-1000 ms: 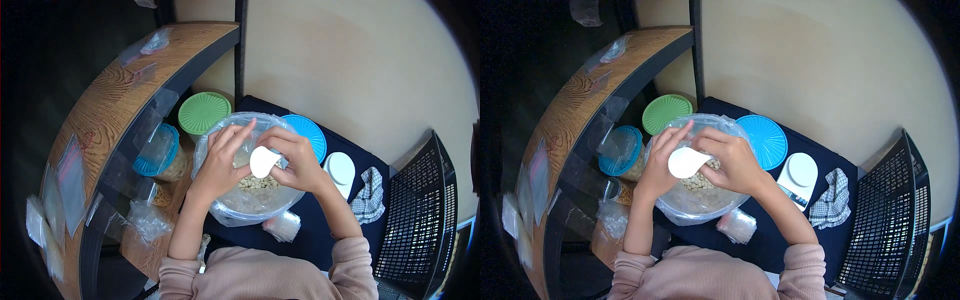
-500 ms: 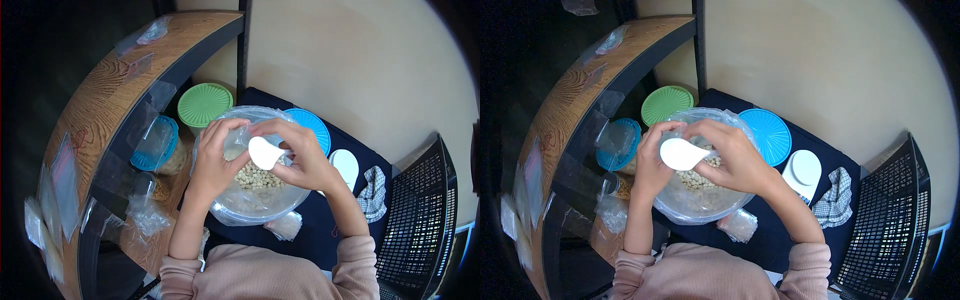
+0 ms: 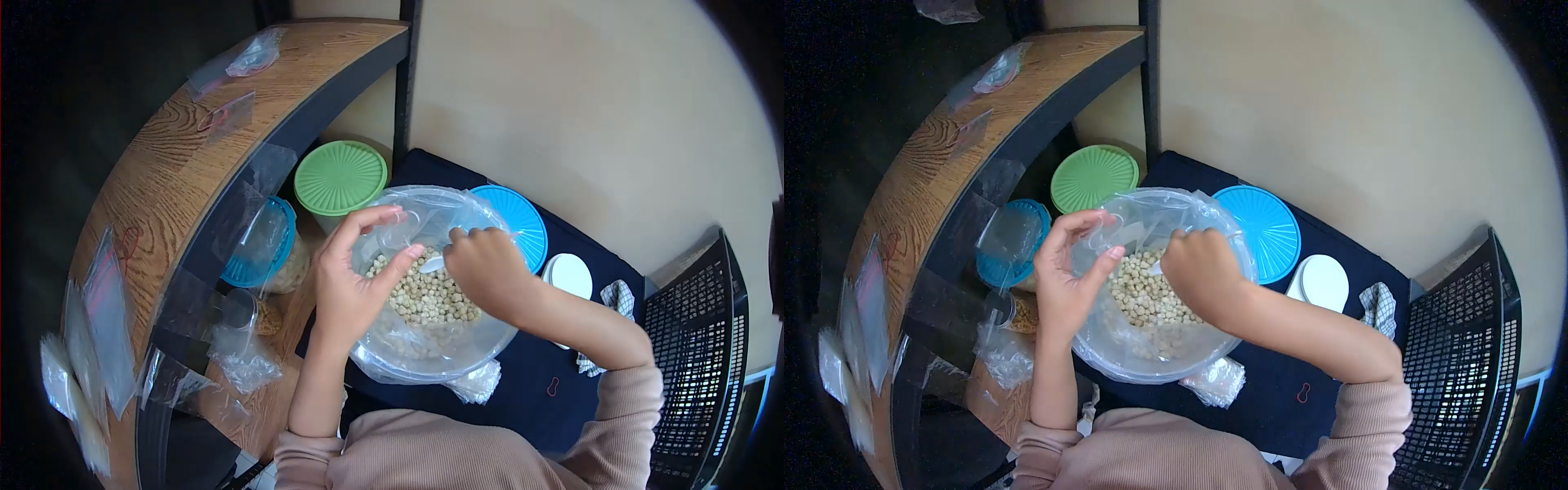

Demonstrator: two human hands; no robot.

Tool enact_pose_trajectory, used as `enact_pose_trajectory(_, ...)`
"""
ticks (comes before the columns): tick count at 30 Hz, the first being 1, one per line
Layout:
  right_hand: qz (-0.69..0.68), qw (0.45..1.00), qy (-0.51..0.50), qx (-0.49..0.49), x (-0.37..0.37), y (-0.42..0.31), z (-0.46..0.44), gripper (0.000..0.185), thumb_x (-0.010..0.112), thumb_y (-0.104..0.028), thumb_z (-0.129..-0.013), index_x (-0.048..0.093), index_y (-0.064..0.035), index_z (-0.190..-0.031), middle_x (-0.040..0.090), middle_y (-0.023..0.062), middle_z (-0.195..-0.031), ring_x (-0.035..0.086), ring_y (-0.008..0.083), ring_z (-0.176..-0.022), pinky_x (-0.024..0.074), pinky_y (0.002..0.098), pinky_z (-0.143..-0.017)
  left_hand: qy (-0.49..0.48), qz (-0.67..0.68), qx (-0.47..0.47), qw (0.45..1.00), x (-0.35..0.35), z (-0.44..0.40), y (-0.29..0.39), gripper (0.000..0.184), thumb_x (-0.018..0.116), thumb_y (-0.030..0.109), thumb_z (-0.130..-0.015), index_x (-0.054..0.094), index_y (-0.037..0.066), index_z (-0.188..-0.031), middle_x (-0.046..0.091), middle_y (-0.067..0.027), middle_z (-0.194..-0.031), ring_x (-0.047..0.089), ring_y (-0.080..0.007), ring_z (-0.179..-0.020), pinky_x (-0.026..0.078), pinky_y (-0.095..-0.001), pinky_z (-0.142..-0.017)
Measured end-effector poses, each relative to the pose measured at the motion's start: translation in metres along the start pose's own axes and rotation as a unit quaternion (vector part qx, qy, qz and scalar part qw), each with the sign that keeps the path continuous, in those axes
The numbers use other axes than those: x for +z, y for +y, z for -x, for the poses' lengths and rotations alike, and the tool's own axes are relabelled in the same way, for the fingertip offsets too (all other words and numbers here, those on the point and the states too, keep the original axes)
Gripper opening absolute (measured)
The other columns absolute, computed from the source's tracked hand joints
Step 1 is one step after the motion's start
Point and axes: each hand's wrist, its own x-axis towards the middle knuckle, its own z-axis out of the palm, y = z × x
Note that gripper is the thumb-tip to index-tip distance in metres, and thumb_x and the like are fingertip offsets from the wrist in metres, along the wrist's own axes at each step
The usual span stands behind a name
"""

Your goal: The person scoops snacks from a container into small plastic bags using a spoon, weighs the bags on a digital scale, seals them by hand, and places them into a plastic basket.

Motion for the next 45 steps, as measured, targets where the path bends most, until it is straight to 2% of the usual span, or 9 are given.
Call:
enact_pose_trajectory(5, 0.134, 0.985, -0.108, -0.013, 0.033, -0.015, -0.038, 0.013, 0.058, -0.005, -0.072, 0.068, -0.0055, -0.082, 0.065, 0.0093, -0.088, 0.064, 0.0221, -0.084, 0.0513, 0.0366, -0.067, -0.006, 0.000, -0.006, 1.000, -0.002, -0.001, 0.003, 0.033, 0.074, 0.012, -0.068, 0.058, 0.003, -0.096, 0.063, -0.0096, -0.095, 0.060, -0.0212, -0.090, 0.045, -0.0317, -0.081)
enact_pose_trajectory(7, 0.017, 0.973, -0.223, -0.050, 0.049, -0.011, -0.043, 0.018, 0.059, -0.007, -0.073, 0.068, -0.0026, -0.088, 0.065, 0.0137, -0.094, 0.063, 0.0260, -0.088, 0.0512, 0.0369, -0.068, -0.013, 0.011, -0.006, 1.000, -0.001, -0.001, 0.001, 0.033, 0.074, 0.013, -0.068, 0.057, 0.003, -0.095, 0.063, -0.0094, -0.094, 0.060, -0.0214, -0.090, 0.045, -0.0319, -0.080)
enact_pose_trajectory(10, -0.106, 0.964, -0.233, -0.075, 0.078, -0.003, -0.052, 0.018, 0.059, -0.007, -0.071, 0.068, 0.0001, -0.085, 0.065, 0.0159, -0.091, 0.063, 0.0301, -0.088, 0.0511, 0.0361, -0.068, -0.025, -0.008, -0.009, 1.000, -0.003, -0.002, 0.003, 0.034, 0.074, 0.013, -0.068, 0.057, 0.003, -0.096, 0.063, -0.0095, -0.095, 0.060, -0.0213, -0.091, 0.044, -0.0321, -0.081)
enact_pose_trajectory(16, -0.089, 0.923, -0.345, -0.147, 0.085, 0.006, -0.067, 0.015, 0.058, -0.009, -0.066, 0.068, -0.0006, -0.073, 0.065, 0.0173, -0.079, 0.063, 0.0289, -0.076, 0.0488, 0.0368, -0.066, -0.015, -0.011, 0.001, 1.000, -0.001, -0.002, 0.001, 0.036, 0.074, 0.012, -0.068, 0.057, 0.004, -0.098, 0.063, -0.0092, -0.098, 0.059, -0.0212, -0.093, 0.044, -0.0320, -0.082)
enact_pose_trajectory(20, -0.185, 0.940, -0.175, -0.228, 0.160, 0.020, -0.079, 0.018, 0.057, -0.012, -0.063, 0.068, -0.0007, -0.071, 0.064, 0.0172, -0.074, 0.061, 0.0307, -0.070, 0.0460, 0.0391, -0.063, -0.006, -0.003, 0.010, 1.000, 0.000, -0.001, -0.003, 0.037, 0.074, 0.012, -0.068, 0.057, 0.004, -0.100, 0.063, -0.0093, -0.100, 0.059, -0.0208, -0.094, 0.044, -0.0318, -0.083)
enact_pose_trajectory(23, -0.170, 0.940, -0.176, -0.237, 0.161, 0.012, -0.077, 0.019, 0.054, -0.011, -0.065, 0.066, 0.0026, -0.070, 0.063, 0.0194, -0.075, 0.061, 0.0323, -0.072, 0.0452, 0.0399, -0.065, -0.004, 0.002, 0.008, 1.000, 0.000, -0.001, -0.002, 0.040, 0.074, 0.012, -0.068, 0.057, 0.004, -0.102, 0.063, -0.0097, -0.100, 0.059, -0.0206, -0.095, 0.043, -0.0319, -0.083)
enact_pose_trajectory(26, -0.203, 0.928, -0.263, -0.167, 0.118, 0.005, -0.076, 0.021, 0.050, -0.010, -0.067, 0.064, 0.0053, -0.068, 0.062, 0.0215, -0.074, 0.060, 0.0336, -0.072, 0.0446, 0.0405, -0.064, 0.000, 0.004, 0.004, 1.000, 0.000, -0.001, -0.002, 0.041, 0.074, 0.011, -0.068, 0.057, 0.004, -0.104, 0.063, -0.0099, -0.099, 0.058, -0.0201, -0.095, 0.043, -0.0321, -0.084)
enact_pose_trajectory(36, -0.479, 0.840, -0.256, 0.011, 0.035, 0.014, -0.054, 0.031, 0.039, -0.014, -0.081, 0.060, 0.0061, -0.091, 0.062, 0.0202, -0.090, 0.059, 0.0299, -0.079, 0.0444, 0.0393, -0.069, 0.066, 0.106, 0.104, 0.987, -0.003, 0.000, -0.002, 0.047, 0.071, 0.003, -0.069, 0.049, -0.001, -0.110, 0.055, -0.0130, -0.107, 0.054, -0.0208, -0.101, 0.040, -0.0329, -0.091)
enact_pose_trajectory(45, -0.439, 0.896, -0.060, -0.023, -0.018, 0.041, -0.020, 0.028, 0.040, -0.017, -0.084, 0.062, 0.0003, -0.087, 0.061, 0.0157, -0.081, 0.058, 0.0244, -0.077, 0.0442, 0.0344, -0.070, 0.116, 0.089, 0.161, 0.976, -0.005, 0.003, -0.001, 0.049, 0.074, 0.008, -0.067, 0.048, 0.000, -0.109, 0.053, -0.0128, -0.105, 0.053, -0.0220, -0.096, 0.041, -0.0335, -0.087)
